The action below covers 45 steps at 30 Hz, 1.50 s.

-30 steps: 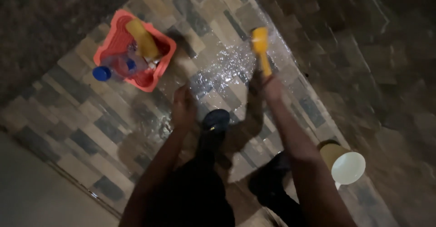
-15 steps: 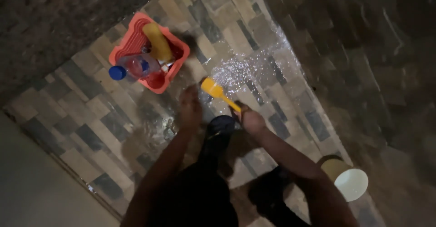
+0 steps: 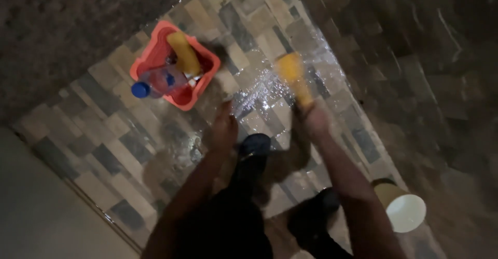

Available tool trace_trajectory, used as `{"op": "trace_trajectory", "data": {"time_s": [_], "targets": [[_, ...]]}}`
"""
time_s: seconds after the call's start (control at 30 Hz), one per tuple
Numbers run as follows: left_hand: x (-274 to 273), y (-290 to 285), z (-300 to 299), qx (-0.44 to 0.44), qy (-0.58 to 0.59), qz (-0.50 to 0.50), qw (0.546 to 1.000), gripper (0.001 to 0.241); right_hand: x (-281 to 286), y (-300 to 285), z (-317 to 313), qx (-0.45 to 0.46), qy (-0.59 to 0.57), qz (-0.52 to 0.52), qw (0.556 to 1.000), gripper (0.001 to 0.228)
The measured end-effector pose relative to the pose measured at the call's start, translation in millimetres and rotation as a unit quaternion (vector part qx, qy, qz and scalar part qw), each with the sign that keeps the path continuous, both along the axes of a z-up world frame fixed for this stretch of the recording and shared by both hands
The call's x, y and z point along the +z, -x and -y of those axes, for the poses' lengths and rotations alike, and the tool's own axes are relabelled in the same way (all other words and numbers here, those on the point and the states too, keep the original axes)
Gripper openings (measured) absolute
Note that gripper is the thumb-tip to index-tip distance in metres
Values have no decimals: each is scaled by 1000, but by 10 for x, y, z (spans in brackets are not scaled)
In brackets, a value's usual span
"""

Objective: The person scrubs the side of a bathtub and the tiled bathroom floor using a brush and water. They move a bucket of supplies and a small stool while splashing water from a dipper onto the surfaces.

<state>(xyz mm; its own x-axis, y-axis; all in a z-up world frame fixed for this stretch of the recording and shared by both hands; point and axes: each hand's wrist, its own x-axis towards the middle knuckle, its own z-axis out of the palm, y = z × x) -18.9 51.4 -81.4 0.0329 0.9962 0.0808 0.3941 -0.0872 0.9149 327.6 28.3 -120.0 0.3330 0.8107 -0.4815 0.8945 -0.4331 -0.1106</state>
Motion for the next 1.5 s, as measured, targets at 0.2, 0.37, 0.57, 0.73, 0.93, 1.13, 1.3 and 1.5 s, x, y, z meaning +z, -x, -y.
{"op": "trace_trajectory", "data": {"time_s": [0.2, 0.37, 0.57, 0.73, 0.93, 1.13, 1.3, 1.5], "targets": [[35, 76, -27, -15, 64, -18, 998, 54, 365, 358, 292, -2, -49, -163, 985, 46], [-179, -8, 41, -57, -7, -35, 998, 50, 293, 64, 444, 11, -5, 85, 996, 55], [-242, 58, 60, -45, 57, -38, 997, 56, 83, 270, 987, 110, -78, -65, 989, 44], [-262, -23, 101, -93, 20, -47, 994, 55, 1, -386, 963, 51, -13, 47, 997, 36], [-126, 4, 34, -105, -46, -118, 986, 60, -165, 149, 1267, 178, -231, 125, 948, 31], [-217, -75, 28, -145, 5, -248, 958, 63, -66, -505, 689, 80, -53, 10, 995, 47], [-592, -288, -139, -140, -73, -254, 954, 58, -194, -43, 965, 122, -159, 19, 980, 55], [-785, -923, -470, -225, 6, -324, 919, 70, 24, -844, 712, -52, -9, 0, 999, 67]]}}
